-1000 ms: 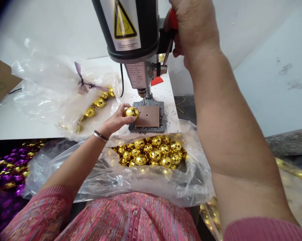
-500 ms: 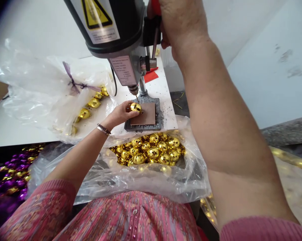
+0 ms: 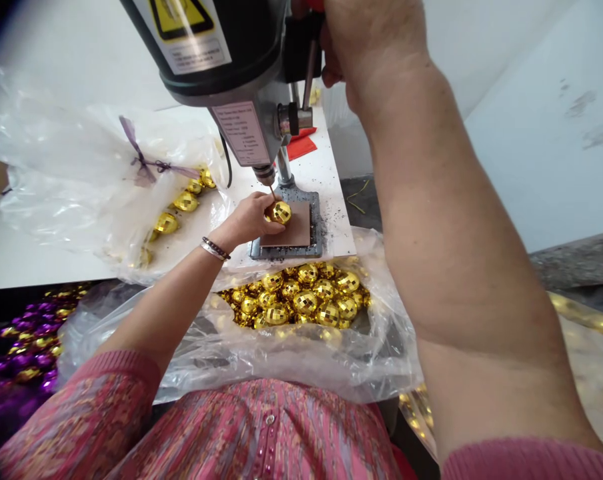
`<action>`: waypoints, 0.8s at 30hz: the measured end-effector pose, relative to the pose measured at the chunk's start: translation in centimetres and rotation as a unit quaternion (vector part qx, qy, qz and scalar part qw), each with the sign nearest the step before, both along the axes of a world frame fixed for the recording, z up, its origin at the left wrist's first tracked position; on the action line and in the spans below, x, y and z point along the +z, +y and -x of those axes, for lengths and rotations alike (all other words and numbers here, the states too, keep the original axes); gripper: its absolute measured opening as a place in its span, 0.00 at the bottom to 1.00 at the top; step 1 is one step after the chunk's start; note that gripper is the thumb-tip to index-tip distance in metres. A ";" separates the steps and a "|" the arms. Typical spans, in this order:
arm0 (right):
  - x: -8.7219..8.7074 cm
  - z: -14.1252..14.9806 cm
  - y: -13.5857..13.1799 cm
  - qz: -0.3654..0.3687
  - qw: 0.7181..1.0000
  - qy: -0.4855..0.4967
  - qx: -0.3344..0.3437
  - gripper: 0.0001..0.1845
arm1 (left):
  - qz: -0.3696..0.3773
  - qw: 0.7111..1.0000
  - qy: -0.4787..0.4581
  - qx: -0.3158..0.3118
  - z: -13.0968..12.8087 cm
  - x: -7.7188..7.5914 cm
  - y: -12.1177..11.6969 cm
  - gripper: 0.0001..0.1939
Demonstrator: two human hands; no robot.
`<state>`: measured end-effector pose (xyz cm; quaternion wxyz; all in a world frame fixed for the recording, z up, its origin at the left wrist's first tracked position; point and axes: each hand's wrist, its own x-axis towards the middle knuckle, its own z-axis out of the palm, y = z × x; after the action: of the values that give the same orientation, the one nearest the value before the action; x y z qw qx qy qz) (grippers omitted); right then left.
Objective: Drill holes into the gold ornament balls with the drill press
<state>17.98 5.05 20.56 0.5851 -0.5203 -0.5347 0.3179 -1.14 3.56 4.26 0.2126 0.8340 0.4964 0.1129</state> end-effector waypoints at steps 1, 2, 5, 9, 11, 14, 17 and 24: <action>0.0 0.0 0.0 -0.024 0.999 -0.018 -0.019 0.16 | 0.001 1.000 -0.008 0.000 -0.1 -0.2 0.0 0.26; 0.0 0.1 -0.1 -0.042 0.998 -0.033 -0.033 0.16 | 0.004 1.000 -0.020 0.003 -0.2 -0.4 -0.1 0.27; 0.1 0.3 -0.2 -0.062 0.996 -0.036 -0.044 0.18 | 0.026 0.998 -0.060 0.008 -0.1 -1.1 -0.1 0.27; -0.5 0.4 -1.8 -0.086 0.994 -0.059 -0.043 0.20 | 0.047 0.995 -0.091 0.020 0.0 -1.7 0.0 0.28; -1.5 0.3 -3.4 -0.134 0.986 -0.087 -0.043 0.18 | 0.045 0.994 -0.099 0.023 0.1 -2.0 0.1 0.30; -3.4 0.3 -6.0 -0.169 0.979 -0.106 -0.029 0.15 | 0.042 0.993 -0.104 0.020 0.1 -2.2 0.1 0.30; -4.9 0.3 -7.8 -0.142 0.981 -0.129 -0.038 0.08 | 0.048 0.993 -0.109 0.017 0.0 -2.1 0.0 0.29; -6.2 1.5 -8.5 -0.124 0.971 -0.175 -0.108 0.23 | 0.041 0.993 -0.114 0.012 0.0 -2.1 -0.1 0.27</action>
<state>16.47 -3.44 14.32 0.5730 -0.5458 -0.6049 0.0882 -1.15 3.41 2.14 0.3007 0.8002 0.4832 0.1893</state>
